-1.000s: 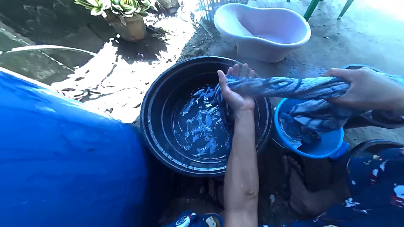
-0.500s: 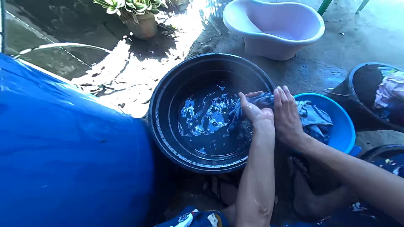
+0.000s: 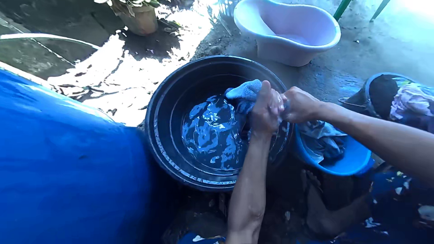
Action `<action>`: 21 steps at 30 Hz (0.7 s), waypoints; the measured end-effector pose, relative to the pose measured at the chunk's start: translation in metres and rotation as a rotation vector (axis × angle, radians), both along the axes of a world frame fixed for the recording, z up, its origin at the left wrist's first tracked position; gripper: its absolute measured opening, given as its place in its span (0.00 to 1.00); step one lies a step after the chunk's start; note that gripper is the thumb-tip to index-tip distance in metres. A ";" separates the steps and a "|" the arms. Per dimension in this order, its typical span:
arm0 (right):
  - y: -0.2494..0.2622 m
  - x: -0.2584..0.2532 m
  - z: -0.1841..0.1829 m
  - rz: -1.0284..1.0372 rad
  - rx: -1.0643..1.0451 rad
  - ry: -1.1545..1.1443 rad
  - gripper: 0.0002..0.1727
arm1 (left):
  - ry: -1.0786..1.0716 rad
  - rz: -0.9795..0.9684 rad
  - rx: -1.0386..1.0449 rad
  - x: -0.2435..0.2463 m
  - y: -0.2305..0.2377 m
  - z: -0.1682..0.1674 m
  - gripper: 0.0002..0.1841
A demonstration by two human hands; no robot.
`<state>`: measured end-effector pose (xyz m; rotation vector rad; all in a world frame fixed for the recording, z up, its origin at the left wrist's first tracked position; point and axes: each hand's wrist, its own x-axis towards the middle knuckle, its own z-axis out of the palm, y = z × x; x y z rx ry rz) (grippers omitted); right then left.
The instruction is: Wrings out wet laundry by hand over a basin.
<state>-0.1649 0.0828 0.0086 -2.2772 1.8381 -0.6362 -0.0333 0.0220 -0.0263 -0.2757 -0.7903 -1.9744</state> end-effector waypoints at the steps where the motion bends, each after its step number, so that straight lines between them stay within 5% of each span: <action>1: -0.006 -0.001 0.000 0.042 0.066 0.008 0.12 | 0.011 -0.027 0.000 0.000 -0.005 -0.005 0.28; 7: -0.026 -0.005 0.007 0.186 0.771 -0.312 0.04 | -0.056 -0.196 -0.144 0.005 -0.020 -0.035 0.28; 10: -0.029 -0.002 0.006 0.082 0.809 -0.306 0.02 | -0.127 -0.165 0.042 0.008 -0.017 -0.022 0.28; 12: -0.028 0.005 0.015 -0.083 0.649 -0.071 0.09 | -0.191 -0.057 0.378 0.000 -0.020 0.001 0.28; 16: 0.008 0.053 0.006 -0.438 0.000 0.318 0.35 | -0.245 0.171 0.924 -0.005 -0.025 0.014 0.26; 19: 0.030 0.076 -0.043 -0.591 -0.387 0.394 0.30 | -0.258 0.175 1.043 -0.007 -0.010 0.019 0.24; 21: 0.030 0.066 -0.076 -0.592 -0.584 0.313 0.27 | -0.319 0.087 0.932 -0.003 0.010 0.022 0.25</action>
